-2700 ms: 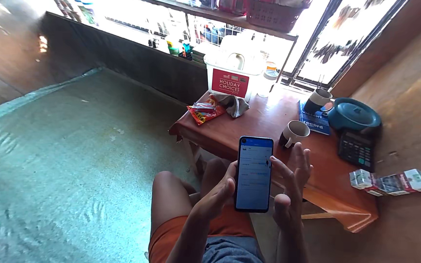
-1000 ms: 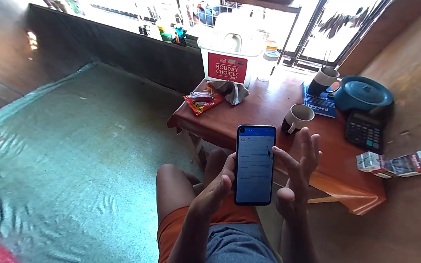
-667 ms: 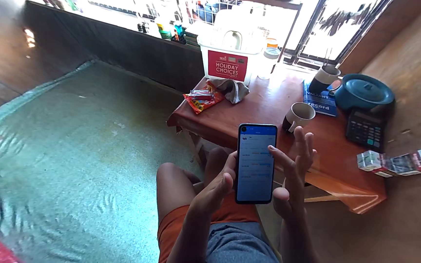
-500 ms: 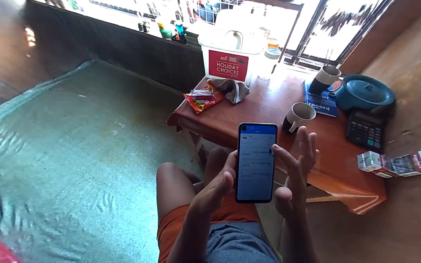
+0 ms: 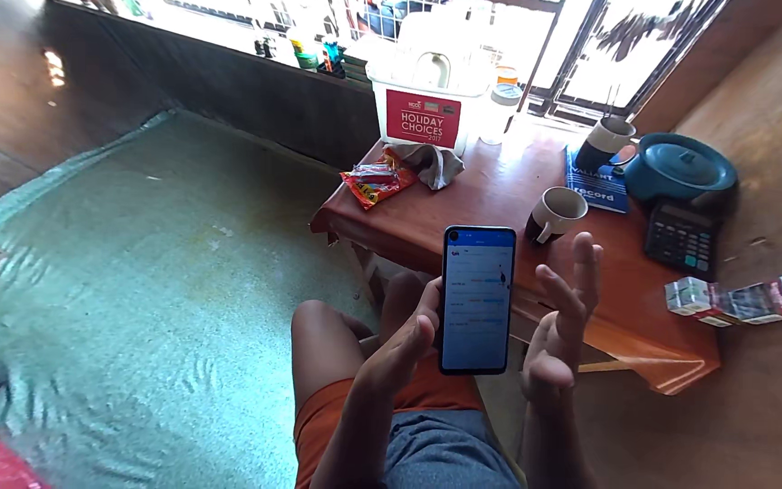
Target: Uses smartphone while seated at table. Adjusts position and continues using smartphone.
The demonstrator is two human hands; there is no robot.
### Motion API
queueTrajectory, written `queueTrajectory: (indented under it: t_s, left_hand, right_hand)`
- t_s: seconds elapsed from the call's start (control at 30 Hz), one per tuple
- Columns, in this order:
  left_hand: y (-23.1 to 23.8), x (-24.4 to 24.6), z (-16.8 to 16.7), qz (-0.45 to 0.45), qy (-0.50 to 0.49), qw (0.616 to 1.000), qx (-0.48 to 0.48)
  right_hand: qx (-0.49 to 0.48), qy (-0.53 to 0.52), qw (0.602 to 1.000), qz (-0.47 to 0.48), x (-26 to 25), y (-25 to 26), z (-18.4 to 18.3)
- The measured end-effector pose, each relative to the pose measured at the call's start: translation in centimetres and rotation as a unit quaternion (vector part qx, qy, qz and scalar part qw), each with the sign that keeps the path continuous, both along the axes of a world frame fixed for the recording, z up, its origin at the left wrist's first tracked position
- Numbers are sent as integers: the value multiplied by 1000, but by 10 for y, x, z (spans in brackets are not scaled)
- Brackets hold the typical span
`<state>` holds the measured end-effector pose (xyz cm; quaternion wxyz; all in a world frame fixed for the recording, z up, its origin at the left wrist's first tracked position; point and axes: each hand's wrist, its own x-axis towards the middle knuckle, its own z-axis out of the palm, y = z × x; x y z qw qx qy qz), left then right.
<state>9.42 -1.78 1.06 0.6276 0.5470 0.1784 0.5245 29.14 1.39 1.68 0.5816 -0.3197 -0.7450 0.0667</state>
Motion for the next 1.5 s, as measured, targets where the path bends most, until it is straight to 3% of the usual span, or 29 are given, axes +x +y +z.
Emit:
queueTrajectory:
  t_s: [0.4, 1.5]
  left_hand:
    - [-1, -2, 1, 43, -22, 999, 4]
    - [1, -3, 3, 39, -25, 999, 0]
  right_hand:
    - [-76, 88, 989, 94, 4, 3, 3]
    - [-78, 70, 990, 96, 4, 6, 1]
